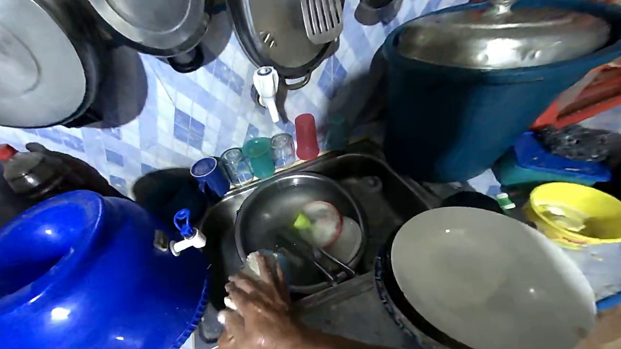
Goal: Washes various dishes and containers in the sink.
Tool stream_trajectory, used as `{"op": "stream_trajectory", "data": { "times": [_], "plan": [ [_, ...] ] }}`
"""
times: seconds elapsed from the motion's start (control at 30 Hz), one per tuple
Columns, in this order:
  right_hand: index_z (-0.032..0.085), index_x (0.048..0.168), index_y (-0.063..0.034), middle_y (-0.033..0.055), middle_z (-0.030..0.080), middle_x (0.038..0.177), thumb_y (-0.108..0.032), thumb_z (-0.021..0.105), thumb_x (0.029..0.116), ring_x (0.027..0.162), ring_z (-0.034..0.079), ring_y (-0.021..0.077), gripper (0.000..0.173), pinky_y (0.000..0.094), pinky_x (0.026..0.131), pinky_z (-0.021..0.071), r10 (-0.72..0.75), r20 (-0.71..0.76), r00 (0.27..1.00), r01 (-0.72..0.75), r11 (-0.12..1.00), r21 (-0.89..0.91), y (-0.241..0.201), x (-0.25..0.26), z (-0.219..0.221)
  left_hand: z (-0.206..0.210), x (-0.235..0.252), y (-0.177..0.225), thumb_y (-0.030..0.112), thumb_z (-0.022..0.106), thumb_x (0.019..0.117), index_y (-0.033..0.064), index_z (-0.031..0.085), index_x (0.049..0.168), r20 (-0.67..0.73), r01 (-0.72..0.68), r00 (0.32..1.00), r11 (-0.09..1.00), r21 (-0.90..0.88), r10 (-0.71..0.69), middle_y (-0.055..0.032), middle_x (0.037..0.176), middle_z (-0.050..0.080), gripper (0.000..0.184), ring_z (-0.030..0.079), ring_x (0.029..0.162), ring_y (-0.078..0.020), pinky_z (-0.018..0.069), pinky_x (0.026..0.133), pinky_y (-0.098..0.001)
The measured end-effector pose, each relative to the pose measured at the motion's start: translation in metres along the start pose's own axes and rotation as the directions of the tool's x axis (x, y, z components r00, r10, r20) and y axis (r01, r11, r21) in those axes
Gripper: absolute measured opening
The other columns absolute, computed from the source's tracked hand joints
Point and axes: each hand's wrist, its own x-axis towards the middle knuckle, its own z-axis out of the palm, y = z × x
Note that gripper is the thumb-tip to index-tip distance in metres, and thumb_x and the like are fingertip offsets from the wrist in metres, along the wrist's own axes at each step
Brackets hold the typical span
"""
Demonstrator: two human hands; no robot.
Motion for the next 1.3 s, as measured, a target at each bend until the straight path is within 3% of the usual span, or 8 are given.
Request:
{"op": "stream_trajectory", "data": {
  "times": [0.17,0.37,0.47,0.57,0.7,0.93,1.1,1.3],
  "plan": [
    [0.075,0.121,-0.0056,0.0172,0.058,0.144,-0.020,0.055,0.1046,0.136,0.052,0.0319,0.029,0.0488,0.114,0.0413,0.206,-0.002,0.979,-0.199,0.949,0.245,0.045,0.058,-0.024,0.004,0.004,0.052,0.010,0.042,0.1060,0.0020,0.046,0.057,-0.049,0.106,0.994,0.964,0.245,-0.097,0.0064,0.050,0.034,0.050,0.037,0.044,0.0042,0.0340,0.047,-0.0148],
    [0.072,0.131,-0.0109,0.0195,0.068,0.120,-0.014,0.060,0.0972,0.117,0.061,0.0368,0.036,0.0526,0.103,0.0477,-0.090,-0.271,0.958,0.143,0.973,0.180,0.004,-0.003,0.008,-0.002,0.006,0.039,0.005,0.057,0.0944,-0.0089,0.065,0.079,0.018,0.081,0.996,0.988,0.132,-0.084,-0.0017,0.066,0.060,0.022,0.058,0.065,0.0047,0.0491,0.066,-0.0148],
    [0.060,0.143,-0.0046,0.0240,0.064,0.131,-0.010,0.057,0.1015,0.126,0.057,0.0402,0.042,0.0542,0.109,0.0437,0.008,-0.163,0.987,0.031,0.972,0.234,0.030,0.020,-0.012,0.002,0.008,0.036,0.007,0.048,0.1022,-0.0078,0.059,0.070,-0.015,0.018,1.000,0.994,0.107,-0.017,0.0036,0.056,0.046,0.037,0.046,0.053,0.0069,0.0417,0.055,-0.0120],
    [0.063,0.132,0.0029,0.0262,0.057,0.138,-0.010,0.054,0.1041,0.129,0.056,0.0396,0.032,0.0525,0.109,0.0460,0.181,-0.119,0.976,-0.146,0.955,0.257,0.049,0.043,-0.027,0.005,0.008,0.041,0.008,0.045,0.1045,-0.0074,0.056,0.065,-0.044,0.012,0.999,0.988,0.151,-0.006,0.0033,0.053,0.040,0.044,0.041,0.048,0.0054,0.0377,0.051,-0.0130],
    [0.075,0.102,0.0039,0.0215,0.070,0.112,-0.005,0.062,0.0940,0.114,0.065,0.0346,0.018,0.0455,0.102,0.0519,-0.186,-0.344,0.921,0.284,0.922,0.264,0.023,-0.008,0.007,0.002,0.008,0.035,0.004,0.055,0.0947,-0.0094,0.064,0.077,-0.019,0.045,0.999,0.995,0.090,-0.043,-0.0019,0.064,0.060,0.023,0.057,0.063,0.0052,0.0493,0.065,-0.0136],
    [0.070,0.116,0.0073,0.0223,0.064,0.132,-0.002,0.056,0.1011,0.121,0.064,0.0303,0.023,0.0446,0.105,0.0509,0.170,-0.242,0.955,-0.042,0.888,0.457,0.066,0.040,-0.015,0.008,0.008,0.044,0.011,0.047,0.1048,-0.0031,0.052,0.060,-0.068,0.083,0.995,0.958,0.273,-0.067,-0.0002,0.051,0.041,0.047,0.044,0.048,-0.0035,0.0398,0.051,-0.0225],
    [0.077,0.110,0.0040,0.0204,0.069,0.130,-0.002,0.060,0.0934,0.134,0.057,0.0368,0.024,0.0503,0.116,0.0418,-0.141,-0.356,0.924,0.266,0.906,0.330,0.022,-0.017,0.015,0.003,0.008,0.036,0.006,0.056,0.0982,-0.0106,0.063,0.078,-0.022,0.130,0.992,0.981,0.143,-0.128,-0.0068,0.065,0.059,0.027,0.059,0.064,-0.0038,0.0503,0.066,-0.0229],
    [0.068,0.123,-0.0016,0.0114,0.069,0.114,-0.019,0.057,0.1052,0.098,0.064,0.0183,0.027,0.0374,0.085,0.0525,0.313,0.112,0.943,-0.297,0.645,0.704,0.082,0.055,-0.028,-0.004,0.009,0.036,0.010,0.050,0.1025,-0.0006,0.059,0.065,-0.092,0.196,0.976,0.981,0.000,-0.195,0.0048,0.057,0.054,0.040,0.055,0.056,0.0043,0.0490,0.060,-0.0175]
  ]
}}
